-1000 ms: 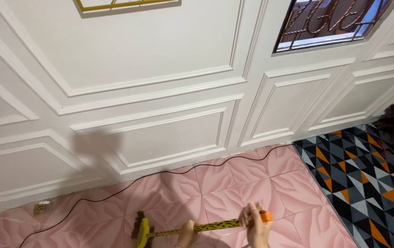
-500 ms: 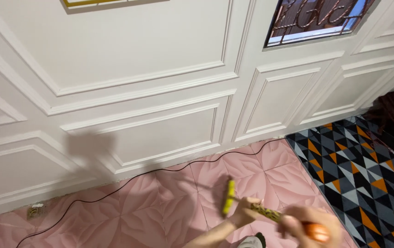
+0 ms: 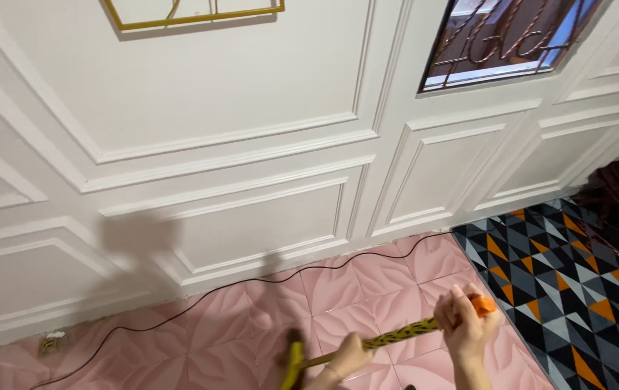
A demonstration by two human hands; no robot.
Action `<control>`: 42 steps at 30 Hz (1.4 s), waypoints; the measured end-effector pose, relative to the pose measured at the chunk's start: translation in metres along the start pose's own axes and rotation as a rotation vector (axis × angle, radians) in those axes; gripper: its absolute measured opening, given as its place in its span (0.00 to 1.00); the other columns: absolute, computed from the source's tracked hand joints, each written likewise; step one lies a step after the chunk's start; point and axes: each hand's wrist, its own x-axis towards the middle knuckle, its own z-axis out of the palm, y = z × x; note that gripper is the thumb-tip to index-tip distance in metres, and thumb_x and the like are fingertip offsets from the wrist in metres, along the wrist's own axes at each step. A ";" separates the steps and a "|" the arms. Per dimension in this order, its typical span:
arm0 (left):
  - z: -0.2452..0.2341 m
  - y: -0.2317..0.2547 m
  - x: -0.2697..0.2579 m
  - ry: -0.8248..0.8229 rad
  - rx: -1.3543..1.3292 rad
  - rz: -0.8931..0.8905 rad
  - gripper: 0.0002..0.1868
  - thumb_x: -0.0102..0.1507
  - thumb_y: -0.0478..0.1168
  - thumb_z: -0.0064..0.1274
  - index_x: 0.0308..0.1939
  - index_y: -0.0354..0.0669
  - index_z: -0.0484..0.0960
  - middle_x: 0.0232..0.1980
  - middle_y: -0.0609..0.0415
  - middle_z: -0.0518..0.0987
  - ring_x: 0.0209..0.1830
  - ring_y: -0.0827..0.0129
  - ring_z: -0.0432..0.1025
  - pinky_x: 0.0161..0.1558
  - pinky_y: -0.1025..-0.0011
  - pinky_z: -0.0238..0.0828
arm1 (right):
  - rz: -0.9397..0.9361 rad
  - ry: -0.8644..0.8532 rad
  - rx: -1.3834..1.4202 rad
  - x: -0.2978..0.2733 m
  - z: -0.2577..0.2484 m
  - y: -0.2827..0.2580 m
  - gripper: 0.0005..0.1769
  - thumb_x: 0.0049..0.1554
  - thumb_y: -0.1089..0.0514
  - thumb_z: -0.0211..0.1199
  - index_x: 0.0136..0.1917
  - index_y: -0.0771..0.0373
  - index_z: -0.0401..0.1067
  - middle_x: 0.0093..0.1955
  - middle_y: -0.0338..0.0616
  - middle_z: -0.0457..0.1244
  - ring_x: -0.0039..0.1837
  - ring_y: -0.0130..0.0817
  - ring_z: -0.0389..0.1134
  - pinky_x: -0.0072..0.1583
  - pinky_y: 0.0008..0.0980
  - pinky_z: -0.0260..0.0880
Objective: The person is sweeping a patterned floor with a yellow broom.
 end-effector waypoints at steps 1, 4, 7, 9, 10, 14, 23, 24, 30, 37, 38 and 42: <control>-0.004 -0.025 -0.006 0.049 0.040 -0.046 0.12 0.59 0.42 0.61 0.31 0.35 0.79 0.30 0.36 0.79 0.31 0.48 0.76 0.36 0.57 0.71 | 0.040 0.028 0.073 -0.001 -0.004 0.016 0.20 0.62 0.66 0.55 0.31 0.58 0.53 0.24 0.36 0.50 0.23 0.23 0.47 0.26 0.26 0.46; -0.022 -0.106 -0.038 0.140 0.143 -0.082 0.08 0.57 0.39 0.59 0.33 0.35 0.80 0.33 0.35 0.80 0.36 0.42 0.76 0.39 0.51 0.72 | 0.133 0.067 0.162 -0.025 -0.002 0.071 0.16 0.62 0.63 0.54 0.34 0.60 0.55 0.25 0.37 0.50 0.24 0.25 0.49 0.27 0.28 0.49; -0.055 -0.153 -0.071 0.175 0.295 -0.115 0.05 0.58 0.37 0.55 0.33 0.38 0.81 0.34 0.35 0.80 0.38 0.41 0.77 0.42 0.50 0.72 | 0.269 0.059 0.176 -0.064 0.005 0.116 0.13 0.62 0.60 0.53 0.36 0.64 0.58 0.26 0.42 0.52 0.26 0.33 0.55 0.31 0.35 0.59; -0.076 -0.166 -0.090 0.172 0.384 -0.162 0.05 0.60 0.37 0.53 0.33 0.40 0.82 0.33 0.36 0.80 0.39 0.41 0.77 0.43 0.50 0.72 | 0.357 0.036 0.176 -0.086 0.005 0.134 0.14 0.62 0.59 0.52 0.36 0.66 0.59 0.26 0.44 0.54 0.27 0.38 0.59 0.35 0.40 0.66; -0.086 -0.169 -0.097 0.205 0.452 -0.215 0.09 0.56 0.43 0.58 0.34 0.41 0.82 0.35 0.37 0.81 0.39 0.41 0.77 0.43 0.49 0.72 | 0.431 0.029 0.211 -0.092 0.003 0.139 0.13 0.61 0.59 0.52 0.36 0.65 0.58 0.27 0.46 0.54 0.29 0.39 0.60 0.38 0.42 0.66; -0.091 -0.172 -0.103 0.237 0.574 -0.342 0.13 0.52 0.49 0.63 0.33 0.45 0.84 0.35 0.41 0.82 0.38 0.43 0.77 0.44 0.49 0.73 | 0.495 0.042 0.244 -0.089 -0.011 0.130 0.12 0.60 0.61 0.53 0.35 0.65 0.58 0.29 0.48 0.55 0.31 0.42 0.60 0.41 0.45 0.66; 0.006 0.023 -0.008 -0.050 0.050 0.071 0.15 0.59 0.48 0.65 0.27 0.41 0.83 0.25 0.44 0.80 0.24 0.57 0.77 0.31 0.59 0.72 | 0.203 -0.137 0.361 -0.018 -0.031 -0.028 0.07 0.57 0.62 0.59 0.41 0.68 0.64 0.29 0.46 0.55 0.29 0.36 0.58 0.31 0.35 0.60; 0.030 0.019 0.006 -0.053 0.049 0.074 0.15 0.59 0.48 0.65 0.27 0.41 0.83 0.25 0.44 0.80 0.24 0.57 0.77 0.31 0.59 0.72 | 0.199 -0.135 0.359 -0.020 -0.037 -0.035 0.07 0.57 0.62 0.59 0.41 0.68 0.64 0.29 0.46 0.55 0.29 0.36 0.58 0.31 0.35 0.60; 0.086 0.089 0.036 -0.274 0.090 0.500 0.17 0.67 0.44 0.61 0.26 0.39 0.80 0.27 0.42 0.79 0.23 0.63 0.73 0.34 0.64 0.69 | 0.216 -0.198 -0.071 -0.036 0.001 -0.084 0.15 0.52 0.65 0.63 0.29 0.64 0.60 0.25 0.37 0.48 0.26 0.26 0.49 0.30 0.27 0.50; 0.115 -0.004 0.060 -0.261 0.322 0.635 0.05 0.69 0.36 0.52 0.49 0.48 0.78 0.39 0.50 0.80 0.38 0.66 0.75 0.40 0.68 0.70 | 0.257 -0.205 -0.264 -0.026 -0.037 -0.013 0.12 0.48 0.66 0.63 0.28 0.66 0.62 0.25 0.37 0.53 0.27 0.25 0.50 0.31 0.29 0.47; 0.107 -0.017 0.051 -0.251 0.557 0.528 0.08 0.66 0.36 0.54 0.49 0.50 0.79 0.31 0.49 0.80 0.28 0.63 0.74 0.35 0.65 0.71 | 0.353 -0.118 -0.033 -0.027 -0.054 0.000 0.15 0.51 0.66 0.61 0.28 0.65 0.57 0.25 0.37 0.49 0.26 0.26 0.45 0.30 0.31 0.43; 0.020 -0.017 -0.007 -0.227 0.101 0.012 0.18 0.63 0.49 0.62 0.31 0.38 0.79 0.28 0.45 0.79 0.26 0.58 0.73 0.30 0.58 0.70 | 0.278 -0.118 0.238 -0.031 -0.067 0.057 0.20 0.59 0.59 0.59 0.29 0.62 0.56 0.22 0.36 0.47 0.23 0.25 0.42 0.28 0.30 0.42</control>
